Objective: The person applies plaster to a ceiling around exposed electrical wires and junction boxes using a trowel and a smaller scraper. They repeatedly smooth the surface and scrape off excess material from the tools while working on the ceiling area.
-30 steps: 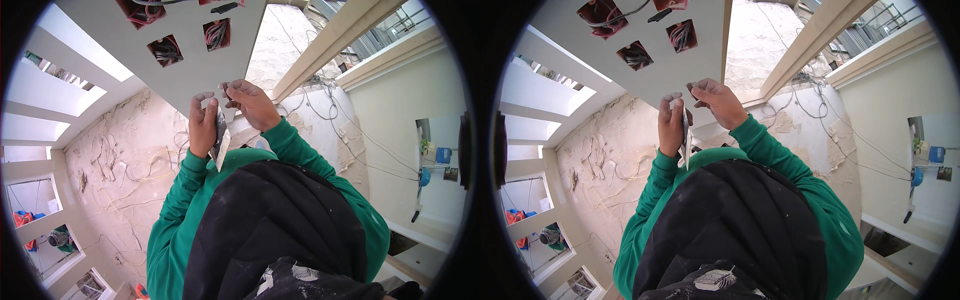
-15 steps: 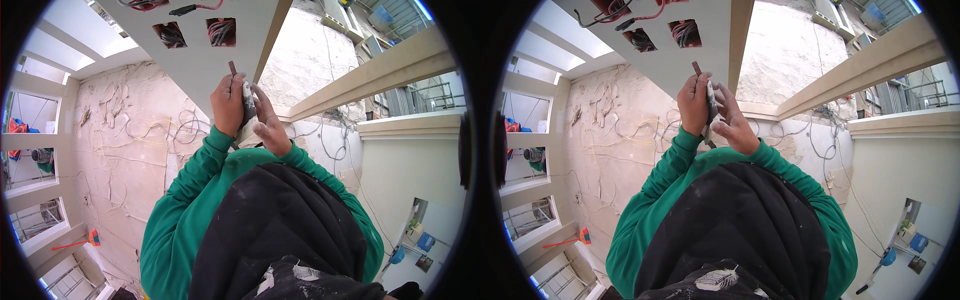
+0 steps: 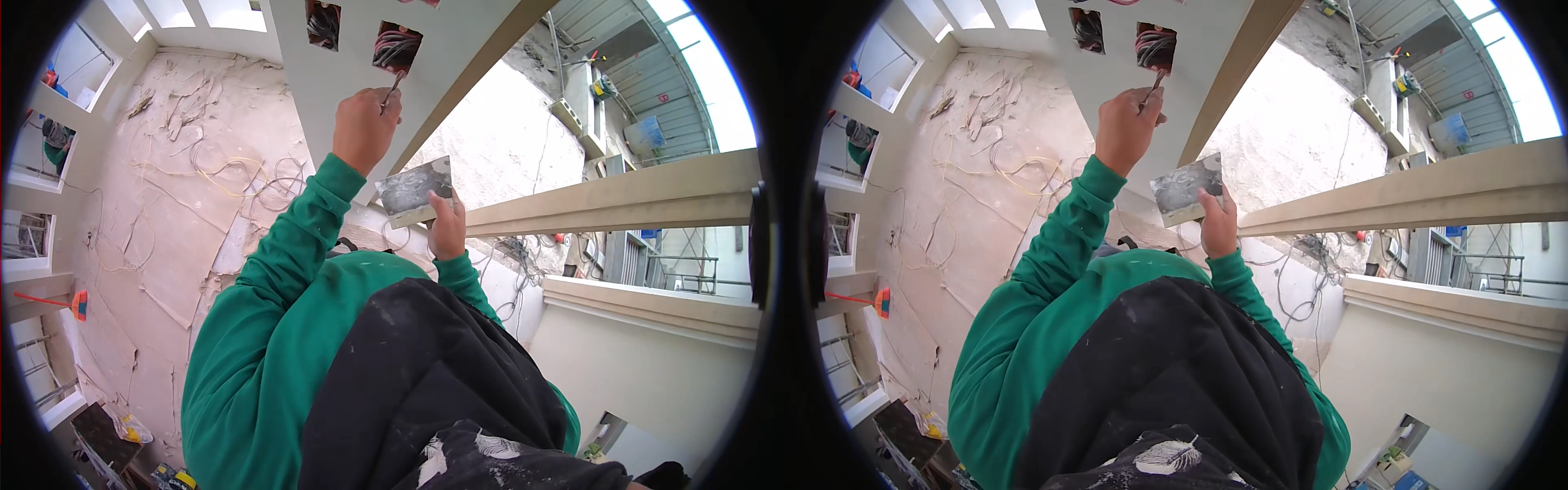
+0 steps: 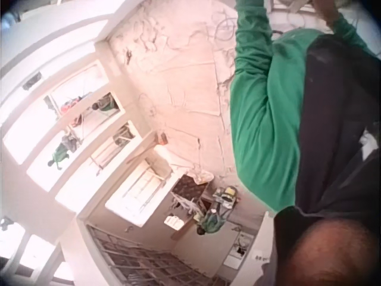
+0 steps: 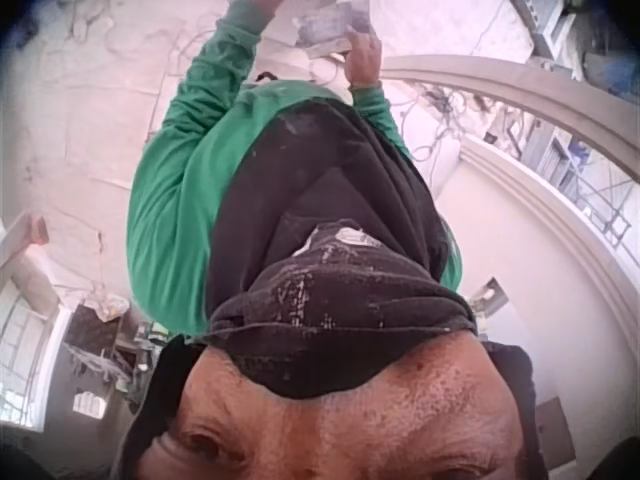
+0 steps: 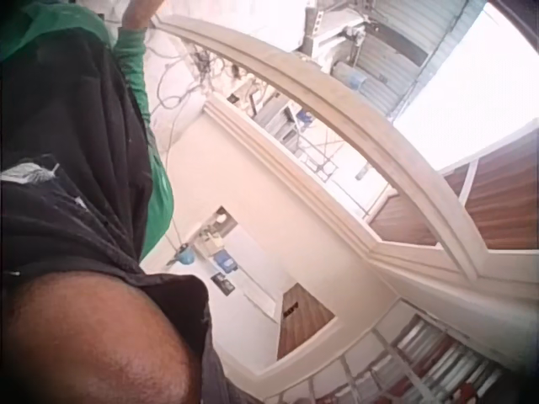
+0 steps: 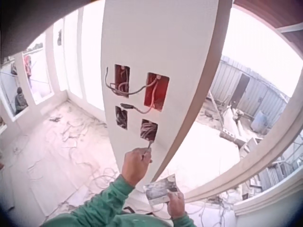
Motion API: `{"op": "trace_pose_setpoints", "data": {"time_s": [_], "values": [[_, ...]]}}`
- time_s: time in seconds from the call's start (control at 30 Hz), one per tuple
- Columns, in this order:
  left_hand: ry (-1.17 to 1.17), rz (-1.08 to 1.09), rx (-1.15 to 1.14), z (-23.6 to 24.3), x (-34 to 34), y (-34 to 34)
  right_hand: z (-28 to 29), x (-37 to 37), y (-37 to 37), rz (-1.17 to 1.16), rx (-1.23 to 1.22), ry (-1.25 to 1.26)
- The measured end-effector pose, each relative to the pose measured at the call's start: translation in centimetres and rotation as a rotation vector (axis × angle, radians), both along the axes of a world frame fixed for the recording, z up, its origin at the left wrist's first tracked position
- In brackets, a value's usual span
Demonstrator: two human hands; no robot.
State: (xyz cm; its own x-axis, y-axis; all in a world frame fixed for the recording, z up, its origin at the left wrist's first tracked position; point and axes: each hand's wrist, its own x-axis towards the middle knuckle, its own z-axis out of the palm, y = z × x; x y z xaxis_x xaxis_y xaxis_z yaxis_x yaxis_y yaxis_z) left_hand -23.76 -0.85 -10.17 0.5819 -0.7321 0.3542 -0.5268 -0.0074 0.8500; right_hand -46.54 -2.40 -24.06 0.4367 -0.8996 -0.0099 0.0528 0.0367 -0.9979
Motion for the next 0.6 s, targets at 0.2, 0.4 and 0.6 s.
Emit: {"op": "trace_pose_setpoints", "data": {"time_s": [0.2, 0.4, 0.6], "values": [[-0.275, 0.079, 0.030, -0.1, 0.9, -1.3, -5.2, -5.9, 1.1, -0.195, 0.322, 0.101], [-0.192, -0.009, 0.012, 0.1, 0.4, -1.8, -11.3, -14.6, 2.9, -0.398, 0.377, 0.337], [-0.082, -0.063, -0.052, -0.1, -0.3, -2.0, -21.0, -24.5, 3.1, -0.453, 0.290, 0.655]]}}
